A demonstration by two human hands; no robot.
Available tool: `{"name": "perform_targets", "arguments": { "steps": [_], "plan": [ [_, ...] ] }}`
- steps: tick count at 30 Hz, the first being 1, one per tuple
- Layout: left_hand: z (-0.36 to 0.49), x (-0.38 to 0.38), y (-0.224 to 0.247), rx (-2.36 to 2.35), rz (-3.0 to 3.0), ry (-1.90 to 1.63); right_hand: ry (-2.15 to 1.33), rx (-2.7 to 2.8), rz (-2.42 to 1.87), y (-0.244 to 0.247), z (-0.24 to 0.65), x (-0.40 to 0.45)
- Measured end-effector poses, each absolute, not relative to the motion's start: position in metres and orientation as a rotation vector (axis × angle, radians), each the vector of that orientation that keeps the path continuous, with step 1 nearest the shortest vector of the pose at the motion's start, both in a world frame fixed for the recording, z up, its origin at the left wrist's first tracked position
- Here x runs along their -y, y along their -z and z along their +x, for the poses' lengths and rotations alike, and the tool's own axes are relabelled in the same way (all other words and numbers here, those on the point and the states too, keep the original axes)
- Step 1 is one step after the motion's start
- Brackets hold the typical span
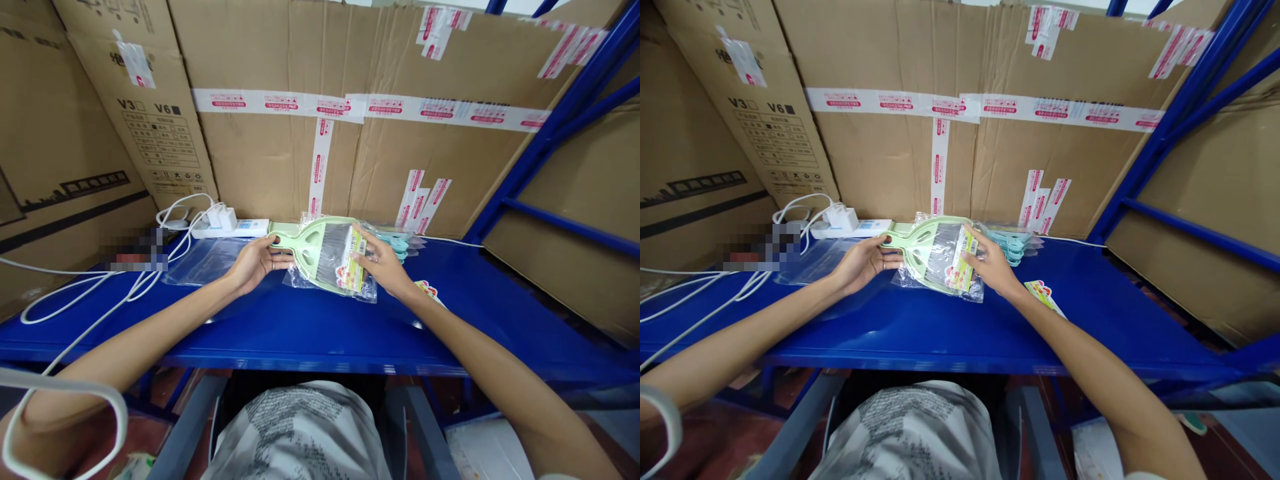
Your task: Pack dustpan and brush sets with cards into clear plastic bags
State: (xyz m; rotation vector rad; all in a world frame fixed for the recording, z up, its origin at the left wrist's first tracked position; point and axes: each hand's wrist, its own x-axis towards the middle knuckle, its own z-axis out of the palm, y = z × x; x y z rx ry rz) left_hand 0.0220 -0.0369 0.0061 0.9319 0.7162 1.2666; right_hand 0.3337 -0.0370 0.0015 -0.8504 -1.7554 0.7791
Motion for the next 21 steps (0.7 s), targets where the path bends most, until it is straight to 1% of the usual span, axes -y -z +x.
{"name": "perform_targets", "arguments": {
  "steps": [9,16,21],
  "plan": [
    [0.021,0.036,-0.007,-0.716,0.957,-1.275,-0.913,1.746,-0.784,-0.003,0.336,0.036],
    [0.026,0.044,-0.006,-0.676,0.999,-1.243,-0.758,1.731,-0.823,-0.004,0.324,0.046],
    [0.028,0.048,-0.005,-0.665,1.020,-1.237,-0.786,1.748,-1.017,-0.002,0.318,0.056]
  ]
}}
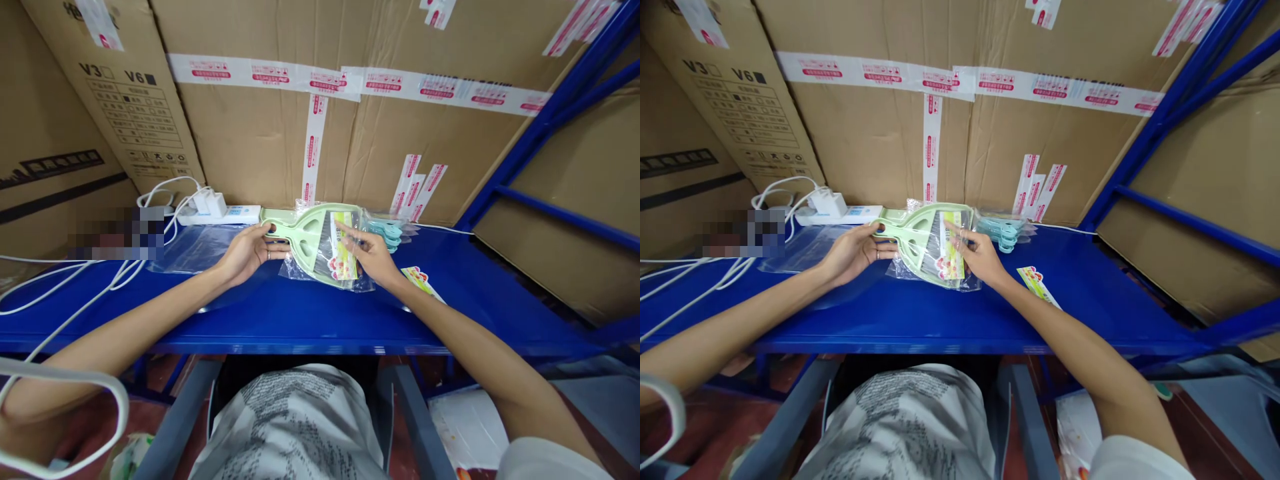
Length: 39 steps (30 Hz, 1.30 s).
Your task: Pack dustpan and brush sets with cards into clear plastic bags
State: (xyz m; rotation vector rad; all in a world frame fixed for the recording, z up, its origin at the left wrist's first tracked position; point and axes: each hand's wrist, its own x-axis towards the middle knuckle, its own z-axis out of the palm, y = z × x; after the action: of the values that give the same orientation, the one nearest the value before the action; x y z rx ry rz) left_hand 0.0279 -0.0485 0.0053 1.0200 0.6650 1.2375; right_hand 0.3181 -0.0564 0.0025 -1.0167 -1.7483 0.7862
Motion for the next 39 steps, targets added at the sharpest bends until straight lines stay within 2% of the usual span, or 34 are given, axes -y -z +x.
{"name": "perform_targets", "arguments": {
  "steps": [4,9,22,32,39],
  "plan": [
    [0.027,0.047,-0.005,-0.674,1.009,-1.224,-0.727,1.770,-1.075,-0.007,0.318,0.061],
    [0.025,0.044,-0.006,-0.692,0.985,-1.244,-0.881,1.888,-1.008,-0.015,0.325,0.059],
    [0.026,0.044,-0.004,-0.675,0.987,-1.215,-0.893,1.846,-1.055,-0.015,0.319,0.063],
    [0.024,0.037,-0.003,-0.724,0.859,-1.225,-0.986,1.378,-0.899,-0.018,0.322,0.056],
    [0.030,0.044,-0.002,-0.626,0.896,-1.193,-1.270,1.291,-1.075,-0.025,0.323,0.052]
  ]
}}
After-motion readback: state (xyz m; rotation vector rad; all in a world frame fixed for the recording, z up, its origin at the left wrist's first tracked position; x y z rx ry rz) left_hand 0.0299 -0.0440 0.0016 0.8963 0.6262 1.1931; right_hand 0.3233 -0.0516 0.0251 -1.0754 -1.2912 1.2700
